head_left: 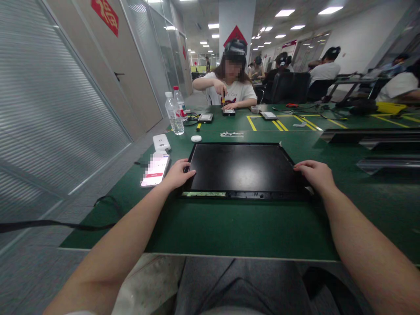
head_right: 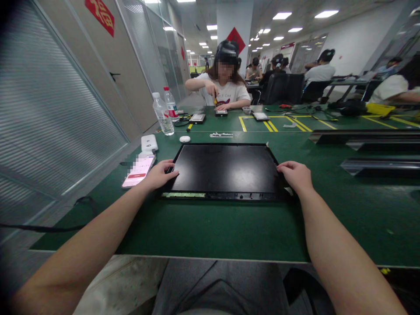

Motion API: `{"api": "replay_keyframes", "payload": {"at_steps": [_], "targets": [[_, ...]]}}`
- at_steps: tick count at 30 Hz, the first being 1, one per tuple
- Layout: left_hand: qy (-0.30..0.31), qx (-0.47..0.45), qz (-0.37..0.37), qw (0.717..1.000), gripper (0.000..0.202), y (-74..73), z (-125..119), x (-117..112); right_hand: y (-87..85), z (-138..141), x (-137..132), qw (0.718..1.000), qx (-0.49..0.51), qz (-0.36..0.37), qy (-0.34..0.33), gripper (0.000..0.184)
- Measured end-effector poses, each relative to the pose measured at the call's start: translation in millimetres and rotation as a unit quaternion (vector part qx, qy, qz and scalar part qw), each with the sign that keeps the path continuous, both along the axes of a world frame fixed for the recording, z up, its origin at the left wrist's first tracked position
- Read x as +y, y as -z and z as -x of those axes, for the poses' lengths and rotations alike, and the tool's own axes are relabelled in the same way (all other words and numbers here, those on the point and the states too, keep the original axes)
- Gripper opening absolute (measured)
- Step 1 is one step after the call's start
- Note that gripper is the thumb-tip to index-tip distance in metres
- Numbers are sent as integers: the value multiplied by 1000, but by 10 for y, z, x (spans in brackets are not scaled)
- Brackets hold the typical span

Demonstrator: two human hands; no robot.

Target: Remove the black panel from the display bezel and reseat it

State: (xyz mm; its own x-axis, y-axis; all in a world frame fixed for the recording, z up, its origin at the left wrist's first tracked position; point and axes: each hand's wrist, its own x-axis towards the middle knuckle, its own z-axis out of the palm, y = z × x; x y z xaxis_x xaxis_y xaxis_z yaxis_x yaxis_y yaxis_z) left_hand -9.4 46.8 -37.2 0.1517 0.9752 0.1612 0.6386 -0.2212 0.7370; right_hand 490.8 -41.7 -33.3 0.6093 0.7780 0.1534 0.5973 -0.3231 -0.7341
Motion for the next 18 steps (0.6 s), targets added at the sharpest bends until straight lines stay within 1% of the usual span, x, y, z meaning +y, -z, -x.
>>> {"api": "replay_keyframes", "payload": {"at_steps": [6, 10, 12, 15, 17, 18], "targets": [[13, 87, -12, 996, 34, 16, 25, 24, -25, 35, -12, 1000, 7, -13, -3, 7], [20, 122, -27, 992, 41, 27, 21, 14, -15, 33, -6, 1000, -2, -16, -3, 6], [27, 131, -39, 990, 49, 25, 9, -5, -9, 37, -2, 1000, -9, -18, -1, 6], [34, 138, -65, 988, 64, -13, -6, -43, -4, 47, 4, 1000, -16, -14, 5, 6], [56, 153, -85, 983, 63, -69, 2, -65, -2, 51, 6, 1000, -20, -9, 6, 6], [82, 166, -95, 978, 60, -104, 14, -73, -2, 51, 6, 1000, -21, -8, 5, 6]]}}
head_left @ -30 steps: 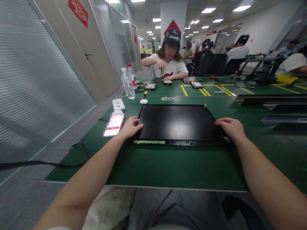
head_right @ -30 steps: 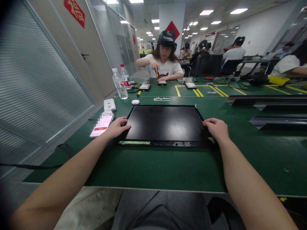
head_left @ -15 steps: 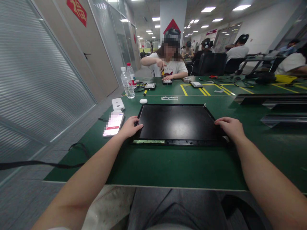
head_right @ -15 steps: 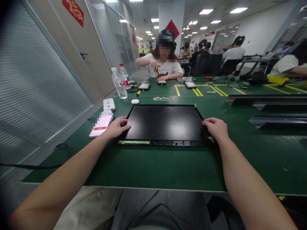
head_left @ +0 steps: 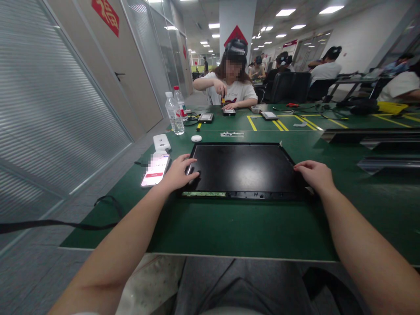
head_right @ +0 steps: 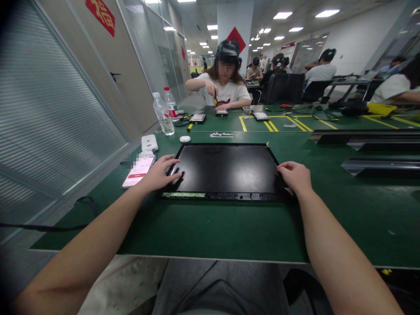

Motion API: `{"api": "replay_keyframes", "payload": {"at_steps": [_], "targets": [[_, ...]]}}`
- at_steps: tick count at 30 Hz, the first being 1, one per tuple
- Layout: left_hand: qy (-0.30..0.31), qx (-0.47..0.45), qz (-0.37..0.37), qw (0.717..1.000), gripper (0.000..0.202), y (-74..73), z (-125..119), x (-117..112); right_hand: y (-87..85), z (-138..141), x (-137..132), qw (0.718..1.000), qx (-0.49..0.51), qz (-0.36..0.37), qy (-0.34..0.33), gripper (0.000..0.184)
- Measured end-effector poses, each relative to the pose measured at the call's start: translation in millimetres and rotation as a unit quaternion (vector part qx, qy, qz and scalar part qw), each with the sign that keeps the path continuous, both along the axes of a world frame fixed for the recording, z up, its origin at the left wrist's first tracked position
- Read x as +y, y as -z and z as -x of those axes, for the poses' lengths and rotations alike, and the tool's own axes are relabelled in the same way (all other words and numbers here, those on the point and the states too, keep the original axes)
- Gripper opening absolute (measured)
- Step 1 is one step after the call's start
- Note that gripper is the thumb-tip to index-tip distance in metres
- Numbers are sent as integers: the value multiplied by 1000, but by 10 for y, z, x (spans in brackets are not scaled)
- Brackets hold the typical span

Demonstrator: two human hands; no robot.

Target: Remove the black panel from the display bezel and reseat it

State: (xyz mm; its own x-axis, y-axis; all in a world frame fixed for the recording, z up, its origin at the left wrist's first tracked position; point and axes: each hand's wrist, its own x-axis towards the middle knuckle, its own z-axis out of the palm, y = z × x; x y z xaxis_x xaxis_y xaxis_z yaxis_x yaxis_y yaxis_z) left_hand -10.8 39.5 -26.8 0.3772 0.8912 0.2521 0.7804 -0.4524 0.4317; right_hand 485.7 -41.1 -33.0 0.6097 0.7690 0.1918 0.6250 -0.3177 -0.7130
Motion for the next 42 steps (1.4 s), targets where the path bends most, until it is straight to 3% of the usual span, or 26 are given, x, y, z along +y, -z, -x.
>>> {"api": "replay_keyframes", "payload": {"at_steps": [4, 7, 24, 37, 42], "targets": [[136, 49, 59, 988, 60, -151, 83, -28, -6, -1, -2, 1000, -2, 1, -1, 6], [173, 69, 94, 978, 64, -233, 144, -51, -9, -4, -6, 1000, -2, 6, 1, 7], [204, 78, 86, 972, 62, -299, 175, -73, 3, -13, 0, 1000, -8, 5, -3, 6], [200, 82, 73, 974, 49, -332, 138, -113, 98, -106, 33, 999, -23, -28, -13, 6], [197, 82, 73, 974, 54, -316, 145, -97, 75, -81, 25, 1000, -20, -12, -10, 6]]}}
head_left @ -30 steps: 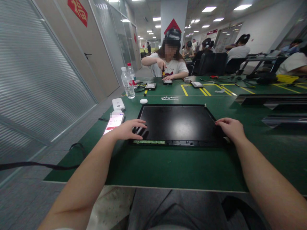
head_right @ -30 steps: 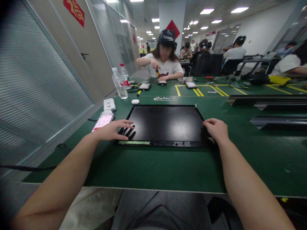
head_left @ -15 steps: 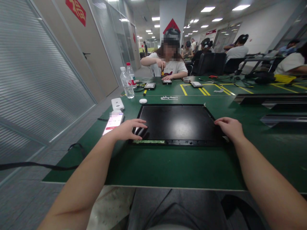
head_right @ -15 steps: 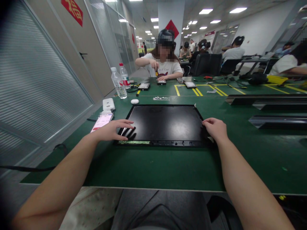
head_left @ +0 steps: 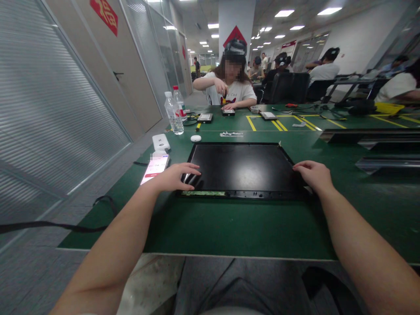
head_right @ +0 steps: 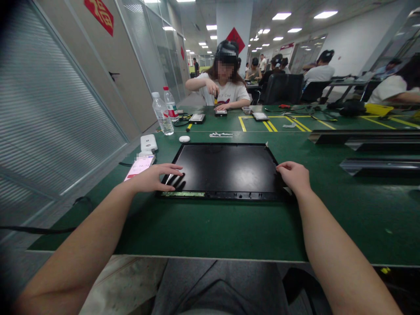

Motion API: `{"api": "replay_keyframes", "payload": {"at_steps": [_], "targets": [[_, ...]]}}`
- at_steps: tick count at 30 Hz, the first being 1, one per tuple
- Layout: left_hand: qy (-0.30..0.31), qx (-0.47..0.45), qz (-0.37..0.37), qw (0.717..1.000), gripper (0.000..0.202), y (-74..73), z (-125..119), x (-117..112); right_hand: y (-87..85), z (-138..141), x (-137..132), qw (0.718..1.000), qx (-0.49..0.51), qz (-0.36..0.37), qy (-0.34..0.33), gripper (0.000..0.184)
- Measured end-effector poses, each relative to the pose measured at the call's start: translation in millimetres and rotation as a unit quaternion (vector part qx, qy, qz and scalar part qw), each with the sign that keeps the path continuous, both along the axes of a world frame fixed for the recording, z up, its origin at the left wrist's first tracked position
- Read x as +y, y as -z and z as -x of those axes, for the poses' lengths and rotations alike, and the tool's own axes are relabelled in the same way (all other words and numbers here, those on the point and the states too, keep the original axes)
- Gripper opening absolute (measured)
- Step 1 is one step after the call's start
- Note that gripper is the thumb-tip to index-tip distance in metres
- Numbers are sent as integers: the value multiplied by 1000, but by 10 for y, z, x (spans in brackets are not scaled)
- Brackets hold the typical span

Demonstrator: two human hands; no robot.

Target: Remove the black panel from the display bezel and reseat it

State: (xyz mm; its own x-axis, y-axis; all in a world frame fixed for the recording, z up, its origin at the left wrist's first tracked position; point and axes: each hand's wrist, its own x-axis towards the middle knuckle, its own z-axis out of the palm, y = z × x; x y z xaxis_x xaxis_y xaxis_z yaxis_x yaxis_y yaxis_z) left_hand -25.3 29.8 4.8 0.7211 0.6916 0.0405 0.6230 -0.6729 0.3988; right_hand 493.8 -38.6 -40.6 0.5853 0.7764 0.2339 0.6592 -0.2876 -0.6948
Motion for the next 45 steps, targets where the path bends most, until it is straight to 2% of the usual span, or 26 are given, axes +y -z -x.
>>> {"api": "replay_keyframes", "payload": {"at_steps": [10, 17, 22, 26, 29, 33, 34, 38, 45], "targets": [[-22, -6, 16, 1000, 66, 8, 10, -5, 4, 1, 6, 1000, 1, 0, 2, 4], [-9, -14, -7, 1000, 57, 3, -13, -25, 9, -10, 2, 1000, -5, 0, 0, 7], [7, -28, 9, 1000, 45, 26, -1, -5, 10, 0, 1, 1000, -9, -14, -1, 8], [8, -32, 16, 999, 47, 36, 7, 4, -24, 36, -13, 1000, 1, 1, 7, 8], [-34, -37, 0, 999, 54, 73, 2, 29, -43, 52, -21, 1000, 4, 1, 4, 7], [-167, -25, -67, 983, 49, 195, -7, 119, -42, 49, -21, 1000, 0, 7, 5, 6], [-182, -21, -74, 980, 47, 230, -7, 143, -40, 47, -20, 1000, 0, 9, 4, 6], [-200, -12, -80, 976, 44, 328, -9, 200, -28, 39, -16, 1000, -3, 8, 4, 5], [-205, -4, -82, 975, 47, 378, -53, 207, -18, 41, -7, 1000, 5, 3, 2, 6]]}}
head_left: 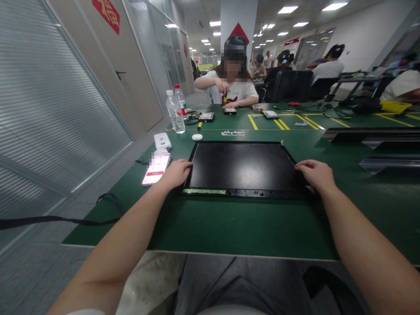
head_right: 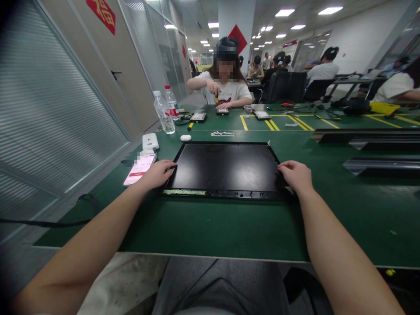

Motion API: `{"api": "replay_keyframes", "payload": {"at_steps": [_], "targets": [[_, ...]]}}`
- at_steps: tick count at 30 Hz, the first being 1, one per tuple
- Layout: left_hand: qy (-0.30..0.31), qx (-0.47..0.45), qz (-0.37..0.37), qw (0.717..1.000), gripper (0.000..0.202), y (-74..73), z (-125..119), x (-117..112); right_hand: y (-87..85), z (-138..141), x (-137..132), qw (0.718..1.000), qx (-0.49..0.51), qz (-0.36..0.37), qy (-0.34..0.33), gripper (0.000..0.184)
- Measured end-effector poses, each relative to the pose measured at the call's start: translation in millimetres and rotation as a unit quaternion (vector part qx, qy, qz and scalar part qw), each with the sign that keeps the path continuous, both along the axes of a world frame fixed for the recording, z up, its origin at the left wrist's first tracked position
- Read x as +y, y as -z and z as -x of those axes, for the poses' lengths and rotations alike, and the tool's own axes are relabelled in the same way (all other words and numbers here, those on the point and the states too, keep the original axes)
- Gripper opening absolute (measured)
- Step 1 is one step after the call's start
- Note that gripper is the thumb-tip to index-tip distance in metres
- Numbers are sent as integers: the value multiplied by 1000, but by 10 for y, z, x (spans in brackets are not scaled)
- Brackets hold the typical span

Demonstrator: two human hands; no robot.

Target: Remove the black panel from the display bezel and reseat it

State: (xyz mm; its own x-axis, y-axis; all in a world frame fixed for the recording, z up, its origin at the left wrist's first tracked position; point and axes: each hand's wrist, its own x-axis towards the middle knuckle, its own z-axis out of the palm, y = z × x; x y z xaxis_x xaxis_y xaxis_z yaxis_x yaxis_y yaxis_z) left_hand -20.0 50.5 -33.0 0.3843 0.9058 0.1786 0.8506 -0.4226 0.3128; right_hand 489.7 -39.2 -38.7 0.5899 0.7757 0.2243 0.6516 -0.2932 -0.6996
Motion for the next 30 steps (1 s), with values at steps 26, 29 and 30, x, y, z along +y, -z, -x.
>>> {"api": "replay_keyframes", "payload": {"at_steps": [26, 29, 30], "targets": [[-46, -3, 17, 999, 47, 15, -34, -6, 48, -43, 27, 1000, 8, -8, 4, 6], [-54, 6, 10, 998, 51, 23, -62, -24, 11, -6, 8, 1000, 13, 2, 11, 6], [-54, 11, 10, 998, 52, 27, -72, -24, 0, 4, 4, 1000, 12, 5, 13, 6]]}}
